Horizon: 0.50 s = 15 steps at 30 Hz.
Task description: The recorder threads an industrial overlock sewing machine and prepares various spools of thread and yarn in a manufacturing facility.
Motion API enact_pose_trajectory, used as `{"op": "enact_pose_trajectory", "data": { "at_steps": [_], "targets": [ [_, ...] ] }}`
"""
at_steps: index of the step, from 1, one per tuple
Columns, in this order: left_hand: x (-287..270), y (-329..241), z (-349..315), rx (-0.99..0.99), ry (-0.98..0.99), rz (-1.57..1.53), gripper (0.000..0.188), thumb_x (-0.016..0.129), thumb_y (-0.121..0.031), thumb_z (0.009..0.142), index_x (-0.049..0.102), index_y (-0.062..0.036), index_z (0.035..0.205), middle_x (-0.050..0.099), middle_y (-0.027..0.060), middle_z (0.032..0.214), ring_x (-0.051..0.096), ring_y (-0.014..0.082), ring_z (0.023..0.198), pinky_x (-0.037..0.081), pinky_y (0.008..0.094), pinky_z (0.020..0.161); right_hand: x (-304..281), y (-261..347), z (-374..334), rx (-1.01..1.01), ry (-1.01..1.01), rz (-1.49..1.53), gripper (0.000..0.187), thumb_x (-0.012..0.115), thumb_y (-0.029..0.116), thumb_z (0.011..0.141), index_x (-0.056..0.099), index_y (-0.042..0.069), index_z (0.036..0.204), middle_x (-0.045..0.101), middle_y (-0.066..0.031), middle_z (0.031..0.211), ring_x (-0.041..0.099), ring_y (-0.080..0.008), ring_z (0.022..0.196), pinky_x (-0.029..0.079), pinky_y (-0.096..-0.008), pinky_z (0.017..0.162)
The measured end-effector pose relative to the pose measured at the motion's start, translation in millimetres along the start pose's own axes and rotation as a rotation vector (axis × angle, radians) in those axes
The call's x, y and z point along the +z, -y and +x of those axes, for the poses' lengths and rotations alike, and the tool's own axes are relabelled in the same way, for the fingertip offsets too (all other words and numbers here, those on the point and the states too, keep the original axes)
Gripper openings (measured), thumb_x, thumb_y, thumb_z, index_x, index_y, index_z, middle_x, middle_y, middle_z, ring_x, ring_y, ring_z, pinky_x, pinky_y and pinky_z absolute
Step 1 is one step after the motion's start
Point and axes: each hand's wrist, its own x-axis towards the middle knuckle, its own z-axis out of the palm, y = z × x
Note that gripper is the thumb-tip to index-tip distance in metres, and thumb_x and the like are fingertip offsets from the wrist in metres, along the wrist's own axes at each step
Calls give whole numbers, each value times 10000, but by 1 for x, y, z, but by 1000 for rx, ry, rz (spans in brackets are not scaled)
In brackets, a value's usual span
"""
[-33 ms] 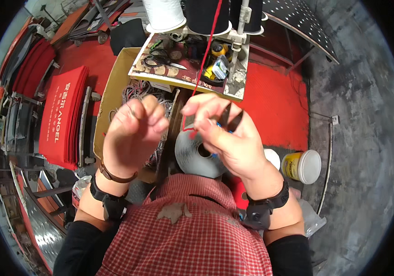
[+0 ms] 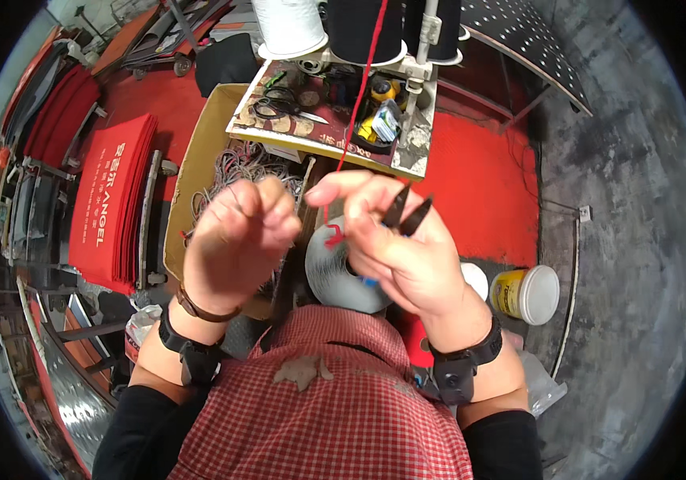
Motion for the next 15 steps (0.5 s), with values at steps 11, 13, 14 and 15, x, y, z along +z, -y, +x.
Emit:
{"op": "enact_pose_trajectory", "data": {
  "at_steps": [11, 13, 14, 15],
  "targets": [
    [-36, -24, -33, -188, 128, 66, 194, 653, -224, 778, 517, -85, 775, 393, 0, 785, 363, 133, 786, 306, 270, 717, 21, -26, -6, 102, 56, 180, 177, 586, 191, 838, 485, 49, 810, 439, -66, 635, 297, -49, 441, 254, -191, 403],
    [-64, -47, -32, -233, 294, 627, 304, 683, -187, 754, 539, -52, 985, 464, 40, 947, 413, 146, 955, 329, 299, 832, 16, -34, -5, 24, -9, -102, 174, 629, 166, 789, 516, 35, 777, 512, -86, 628, 372, -59, 465, 265, -195, 401],
    [-86, -51, -36, -287, 276, 669, 564, 707, -149, 728, 424, -39, 1204, 430, 80, 1172, 380, 157, 1116, 303, 316, 935, 4, -32, -10, 22, -101, -260, 146, 634, 130, 761, 526, 32, 758, 564, -87, 661, 430, -77, 480, 291, -199, 409],
    [-111, -65, -47, -394, 246, 773, 731, 708, -145, 721, 288, -31, 1309, 325, 107, 1329, 329, 192, 1211, 289, 340, 976, -2, -31, -7, -38, -305, -511, 92, 619, 70, 738, 537, 36, 763, 613, -88, 735, 480, -78, 539, 333, -195, 461]
  ]
}}
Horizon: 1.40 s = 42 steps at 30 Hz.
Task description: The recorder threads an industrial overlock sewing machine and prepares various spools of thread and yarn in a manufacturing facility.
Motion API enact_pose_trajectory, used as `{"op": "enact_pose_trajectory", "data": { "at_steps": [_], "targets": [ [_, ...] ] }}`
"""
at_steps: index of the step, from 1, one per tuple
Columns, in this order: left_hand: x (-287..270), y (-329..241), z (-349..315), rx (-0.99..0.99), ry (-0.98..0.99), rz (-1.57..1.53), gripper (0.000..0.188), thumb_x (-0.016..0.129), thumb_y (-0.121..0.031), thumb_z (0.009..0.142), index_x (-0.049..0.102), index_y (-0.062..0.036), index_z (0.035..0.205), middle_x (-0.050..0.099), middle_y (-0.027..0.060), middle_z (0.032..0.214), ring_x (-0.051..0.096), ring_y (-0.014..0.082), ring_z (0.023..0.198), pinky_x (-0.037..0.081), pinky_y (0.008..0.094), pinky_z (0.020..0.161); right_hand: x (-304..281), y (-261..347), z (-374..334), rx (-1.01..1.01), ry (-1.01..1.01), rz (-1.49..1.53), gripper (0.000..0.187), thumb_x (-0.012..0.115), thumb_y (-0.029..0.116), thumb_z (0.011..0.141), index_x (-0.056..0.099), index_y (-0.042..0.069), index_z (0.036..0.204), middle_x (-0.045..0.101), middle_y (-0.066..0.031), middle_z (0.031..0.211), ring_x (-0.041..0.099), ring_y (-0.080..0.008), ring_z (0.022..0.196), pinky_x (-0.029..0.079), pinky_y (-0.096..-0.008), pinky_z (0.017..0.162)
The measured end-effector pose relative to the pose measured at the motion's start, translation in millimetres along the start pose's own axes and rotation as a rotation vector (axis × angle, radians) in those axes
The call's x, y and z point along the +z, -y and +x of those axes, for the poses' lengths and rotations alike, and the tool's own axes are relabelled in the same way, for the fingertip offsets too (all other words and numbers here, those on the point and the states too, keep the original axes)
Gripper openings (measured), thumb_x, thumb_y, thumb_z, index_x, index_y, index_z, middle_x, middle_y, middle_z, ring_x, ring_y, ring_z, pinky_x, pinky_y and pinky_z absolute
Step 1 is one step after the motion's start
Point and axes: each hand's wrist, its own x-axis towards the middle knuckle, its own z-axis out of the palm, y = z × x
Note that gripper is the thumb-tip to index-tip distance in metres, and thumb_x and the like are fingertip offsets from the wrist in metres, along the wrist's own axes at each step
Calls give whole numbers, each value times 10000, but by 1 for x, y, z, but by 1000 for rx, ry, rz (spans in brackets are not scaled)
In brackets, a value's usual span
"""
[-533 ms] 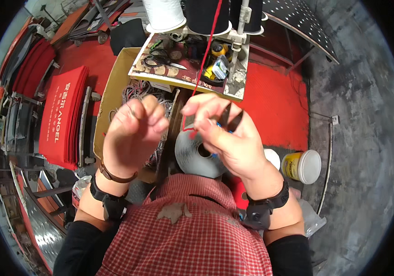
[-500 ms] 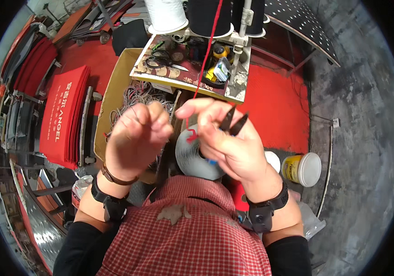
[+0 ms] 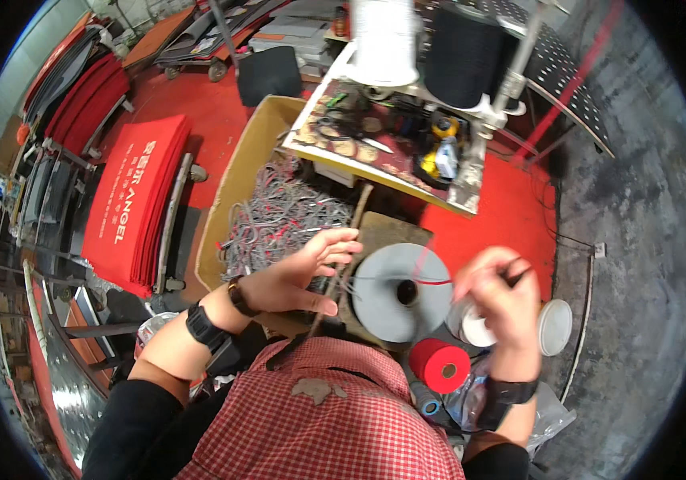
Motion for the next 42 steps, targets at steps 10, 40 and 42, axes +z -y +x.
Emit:
{"op": "enact_pose_trajectory", "data": {
  "at_steps": [10, 40, 42],
  "targets": [
    [-176, 135, -281, -762, 208, 548, 623, 552, -494, 788, 450, -35, 1196, 534, 174, 1134, 506, 288, 1071, 379, 360, 916, 13, -131, -92, -110, -1210, -1064, 330, 611, 3, 759, 557, -45, 1080, 620, -66, 979, 569, -133, 699, 463, -275, 668],
    [-670, 136, -542, -1394, -467, 681, 755, 665, -504, 611, 463, -130, 1235, 501, 107, 1235, 454, 285, 1157, 255, 537, 994, 430, -334, 392, 768, 100, -1187, 301, 696, 292, 614, 643, -3, 641, 604, -151, 580, 626, -239, 591, 481, -349, 573],
    [-713, 99, -477, -1410, -478, 610, 805, 634, -526, 646, 365, -148, 1303, 433, 101, 1303, 375, 293, 1222, 84, 634, 997, 413, -345, 419, 733, 134, -1275, 282, 704, 277, 605, 641, 5, 646, 611, -130, 585, 623, -220, 591, 479, -339, 571]
  ]
}}
